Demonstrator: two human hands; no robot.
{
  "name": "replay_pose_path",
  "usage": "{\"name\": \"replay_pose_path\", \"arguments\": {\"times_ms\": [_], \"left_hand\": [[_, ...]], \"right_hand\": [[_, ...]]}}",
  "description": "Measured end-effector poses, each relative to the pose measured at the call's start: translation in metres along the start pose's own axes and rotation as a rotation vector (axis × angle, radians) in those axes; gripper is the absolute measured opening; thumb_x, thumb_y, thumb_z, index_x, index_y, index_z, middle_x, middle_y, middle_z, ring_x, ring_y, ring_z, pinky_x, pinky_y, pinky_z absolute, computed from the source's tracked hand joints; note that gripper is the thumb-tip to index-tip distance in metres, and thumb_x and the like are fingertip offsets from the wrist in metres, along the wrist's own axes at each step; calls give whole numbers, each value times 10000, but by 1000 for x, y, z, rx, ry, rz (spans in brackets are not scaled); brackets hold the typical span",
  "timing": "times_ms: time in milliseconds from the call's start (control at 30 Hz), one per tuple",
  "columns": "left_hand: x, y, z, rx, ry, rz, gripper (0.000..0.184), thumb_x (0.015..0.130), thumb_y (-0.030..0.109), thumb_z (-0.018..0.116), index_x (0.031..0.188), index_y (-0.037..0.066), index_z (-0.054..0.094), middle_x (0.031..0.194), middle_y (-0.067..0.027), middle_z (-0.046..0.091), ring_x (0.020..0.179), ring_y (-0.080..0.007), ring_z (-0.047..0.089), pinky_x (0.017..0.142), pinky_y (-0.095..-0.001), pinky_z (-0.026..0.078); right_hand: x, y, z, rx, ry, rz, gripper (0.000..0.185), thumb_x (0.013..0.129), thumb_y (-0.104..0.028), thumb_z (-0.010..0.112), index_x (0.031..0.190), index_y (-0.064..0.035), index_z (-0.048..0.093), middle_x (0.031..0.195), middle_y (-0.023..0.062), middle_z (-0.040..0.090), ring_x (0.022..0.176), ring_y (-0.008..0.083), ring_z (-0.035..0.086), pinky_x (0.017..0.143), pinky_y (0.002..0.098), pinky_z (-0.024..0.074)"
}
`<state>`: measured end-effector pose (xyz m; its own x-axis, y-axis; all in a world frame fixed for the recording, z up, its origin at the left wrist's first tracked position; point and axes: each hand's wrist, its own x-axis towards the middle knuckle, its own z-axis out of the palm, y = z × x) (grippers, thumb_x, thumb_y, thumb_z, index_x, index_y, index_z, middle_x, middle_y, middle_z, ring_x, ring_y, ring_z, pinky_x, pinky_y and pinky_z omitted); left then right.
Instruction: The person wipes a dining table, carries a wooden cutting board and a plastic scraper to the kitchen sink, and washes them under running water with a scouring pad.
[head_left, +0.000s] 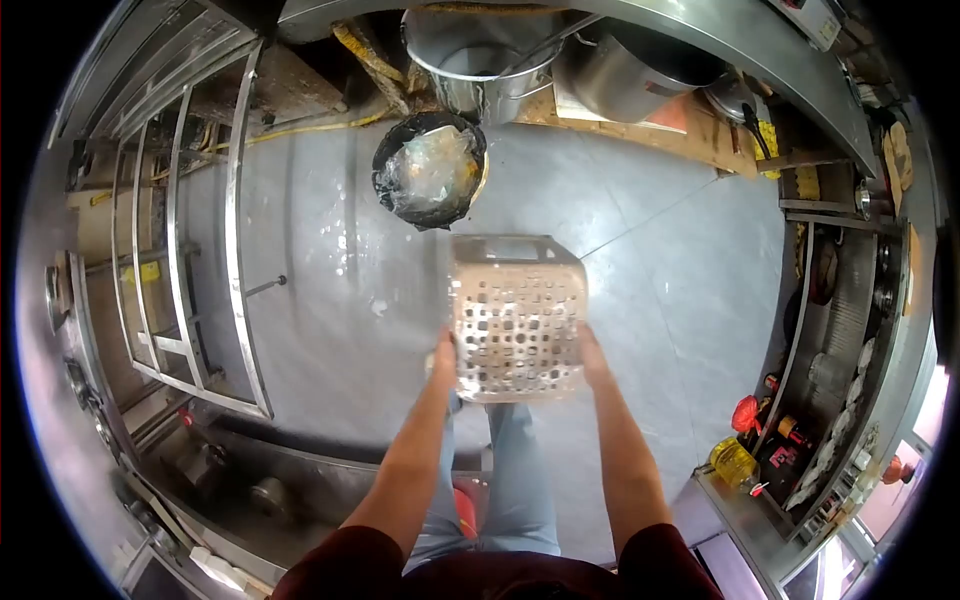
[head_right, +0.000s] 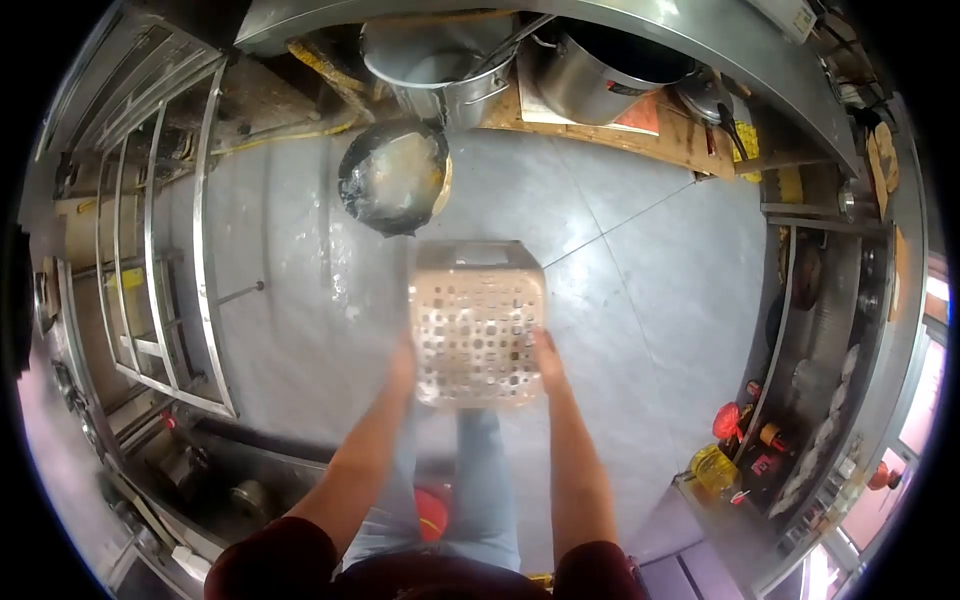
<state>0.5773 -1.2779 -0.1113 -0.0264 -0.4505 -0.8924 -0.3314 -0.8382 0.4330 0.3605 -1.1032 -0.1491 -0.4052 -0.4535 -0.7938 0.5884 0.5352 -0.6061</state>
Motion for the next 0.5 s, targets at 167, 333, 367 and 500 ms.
{"name": "replay_pose_path", "arguments": {"times_ms": [167,333,367,500], "left_hand": [[94,-28,-110,-358,-172,98,618,859,474,239,1147,-39,425,1149,-125,473,1028,-216,454,917,-322,314],[65,47,-117,-308,2,232,596,861,421,310,1220,-54,317,1213,-143,411,1107,-244,393,944,-334,294],[84,22,-131,-258,134,363,582,860,391,343,1235,-50,291,1217,-157,403,1114,-248,385,953,-336,286],[36,-35,-165,756,378,800,380,826,287,424,703,-55,534,668,-201,536,657,-328,490,599,-443,353]], "right_hand": [[-21,-18,107,98,-160,-22,561,828,-385,448,1234,-13,341,1221,103,395,1121,171,356,930,293,286],[-11,2,145,-15,121,-209,528,818,-351,484,1192,10,390,1184,118,442,1101,188,396,911,281,308],[-17,10,139,-93,220,-250,521,814,-347,498,1180,11,405,1169,108,457,1092,182,403,910,272,307],[-74,11,93,-67,381,-107,412,797,-356,522,903,39,570,783,95,586,825,195,555,727,308,426]]}}
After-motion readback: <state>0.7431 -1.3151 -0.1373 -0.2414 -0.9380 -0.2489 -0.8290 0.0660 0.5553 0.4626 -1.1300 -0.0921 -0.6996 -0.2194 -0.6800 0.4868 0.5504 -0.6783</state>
